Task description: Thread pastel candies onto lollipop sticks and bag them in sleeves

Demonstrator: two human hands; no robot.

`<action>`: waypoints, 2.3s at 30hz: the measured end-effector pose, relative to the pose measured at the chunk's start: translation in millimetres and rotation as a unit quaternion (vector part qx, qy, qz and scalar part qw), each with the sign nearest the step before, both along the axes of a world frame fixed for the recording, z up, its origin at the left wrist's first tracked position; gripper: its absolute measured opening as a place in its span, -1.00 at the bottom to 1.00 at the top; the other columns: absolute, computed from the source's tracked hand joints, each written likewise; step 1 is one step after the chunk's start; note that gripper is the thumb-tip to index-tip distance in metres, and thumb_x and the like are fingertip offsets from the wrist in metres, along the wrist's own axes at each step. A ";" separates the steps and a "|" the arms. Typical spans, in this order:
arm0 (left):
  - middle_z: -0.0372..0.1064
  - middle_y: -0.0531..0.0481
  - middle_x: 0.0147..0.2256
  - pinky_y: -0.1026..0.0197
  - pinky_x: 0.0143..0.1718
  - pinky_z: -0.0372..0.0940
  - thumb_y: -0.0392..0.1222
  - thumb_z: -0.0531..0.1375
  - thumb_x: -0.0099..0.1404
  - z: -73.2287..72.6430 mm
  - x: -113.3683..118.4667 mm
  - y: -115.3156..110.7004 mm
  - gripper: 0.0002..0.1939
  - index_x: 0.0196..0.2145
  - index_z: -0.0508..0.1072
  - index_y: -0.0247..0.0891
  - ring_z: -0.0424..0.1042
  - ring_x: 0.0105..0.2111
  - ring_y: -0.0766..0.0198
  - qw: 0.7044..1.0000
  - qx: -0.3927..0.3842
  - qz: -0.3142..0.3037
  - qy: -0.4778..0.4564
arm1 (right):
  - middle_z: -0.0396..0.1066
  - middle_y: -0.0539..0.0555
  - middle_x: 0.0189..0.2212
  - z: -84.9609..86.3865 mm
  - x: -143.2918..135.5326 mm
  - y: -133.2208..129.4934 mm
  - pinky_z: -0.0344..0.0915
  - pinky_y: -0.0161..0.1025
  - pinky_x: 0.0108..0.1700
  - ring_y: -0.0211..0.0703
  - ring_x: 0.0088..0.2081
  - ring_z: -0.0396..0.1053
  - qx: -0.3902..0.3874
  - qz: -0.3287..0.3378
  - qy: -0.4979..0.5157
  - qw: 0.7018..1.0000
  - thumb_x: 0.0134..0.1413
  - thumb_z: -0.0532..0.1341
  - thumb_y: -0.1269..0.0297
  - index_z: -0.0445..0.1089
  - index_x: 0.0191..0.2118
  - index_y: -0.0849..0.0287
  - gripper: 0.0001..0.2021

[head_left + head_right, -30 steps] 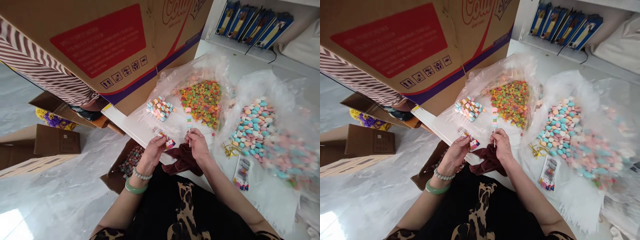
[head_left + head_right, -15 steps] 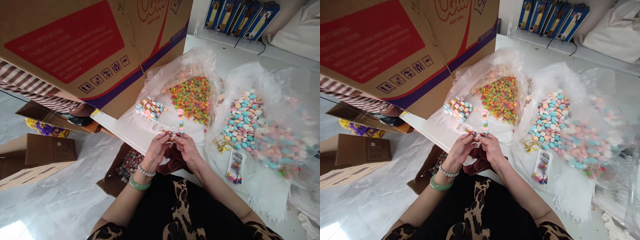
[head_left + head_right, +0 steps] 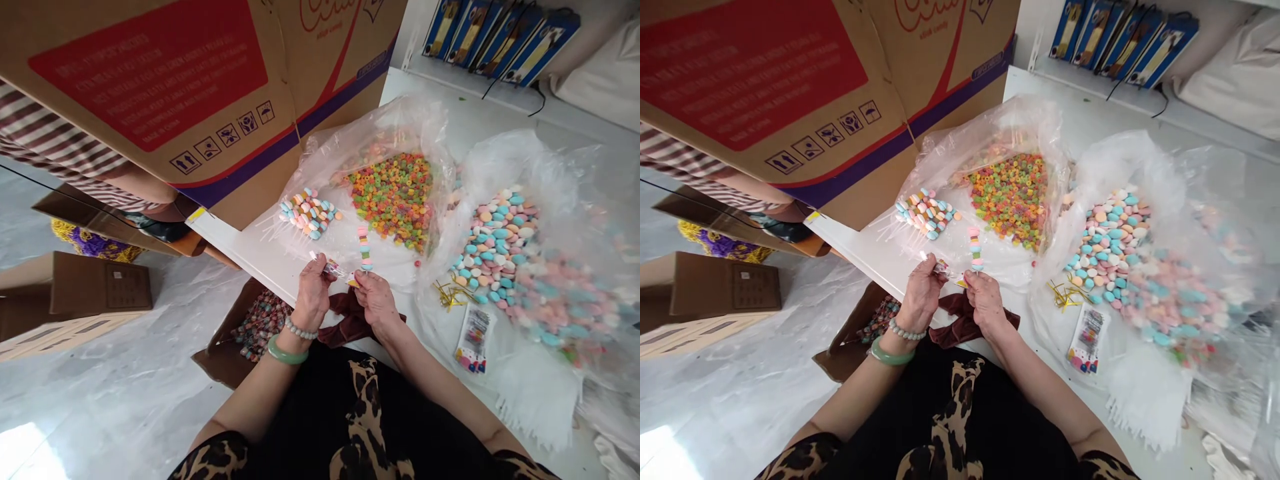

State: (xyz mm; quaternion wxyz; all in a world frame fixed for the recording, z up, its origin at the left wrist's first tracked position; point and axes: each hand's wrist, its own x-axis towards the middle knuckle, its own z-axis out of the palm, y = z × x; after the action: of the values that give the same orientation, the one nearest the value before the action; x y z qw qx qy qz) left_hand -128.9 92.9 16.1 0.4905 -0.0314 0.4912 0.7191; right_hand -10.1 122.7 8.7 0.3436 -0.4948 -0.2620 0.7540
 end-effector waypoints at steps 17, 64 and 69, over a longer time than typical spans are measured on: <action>0.39 0.07 -0.55 0.31 -0.46 0.21 -0.18 0.47 -0.15 -10.7 11.9 -4.6 -0.71 -0.51 0.48 -0.33 0.32 -0.56 0.43 0.993 0.003 -0.120 -0.023 | 0.18 -0.11 -0.70 12.2 4.5 11.9 -0.15 -0.30 -0.57 -0.39 -0.63 -0.05 0.062 0.063 -0.059 0.994 -0.40 0.42 0.14 0.36 -0.60 0.19 -0.72; 0.41 0.02 -0.52 0.31 -0.52 0.26 -0.18 0.30 0.14 1.7 16.9 3.3 -0.84 -0.37 0.46 -0.35 0.35 -0.60 0.38 0.977 -0.053 -0.195 -0.064 | 0.07 -0.12 -0.62 -23.9 -1.0 11.6 0.04 -0.32 -0.45 -0.31 -0.50 0.01 0.209 0.007 -0.155 0.966 -0.10 0.30 0.04 0.19 -0.59 0.15 -0.64; 0.44 0.02 -0.49 0.29 -0.47 0.31 -0.30 0.31 0.14 -4.2 8.4 7.6 -0.91 -0.43 0.45 -0.34 0.38 -0.56 0.37 0.980 -0.039 -0.152 -0.121 | 0.04 -0.12 -0.61 -17.2 11.5 15.8 -0.01 -0.32 -0.46 -0.31 -0.51 -0.02 0.213 0.025 -0.132 0.968 -0.03 0.27 0.01 0.25 -0.55 0.16 -0.66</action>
State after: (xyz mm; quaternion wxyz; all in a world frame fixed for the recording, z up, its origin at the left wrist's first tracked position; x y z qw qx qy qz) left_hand -120.5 100.5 11.9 0.6481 -0.0626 0.4550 0.6075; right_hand 1.4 138.5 -8.5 0.3846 -0.4988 -0.4721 0.6168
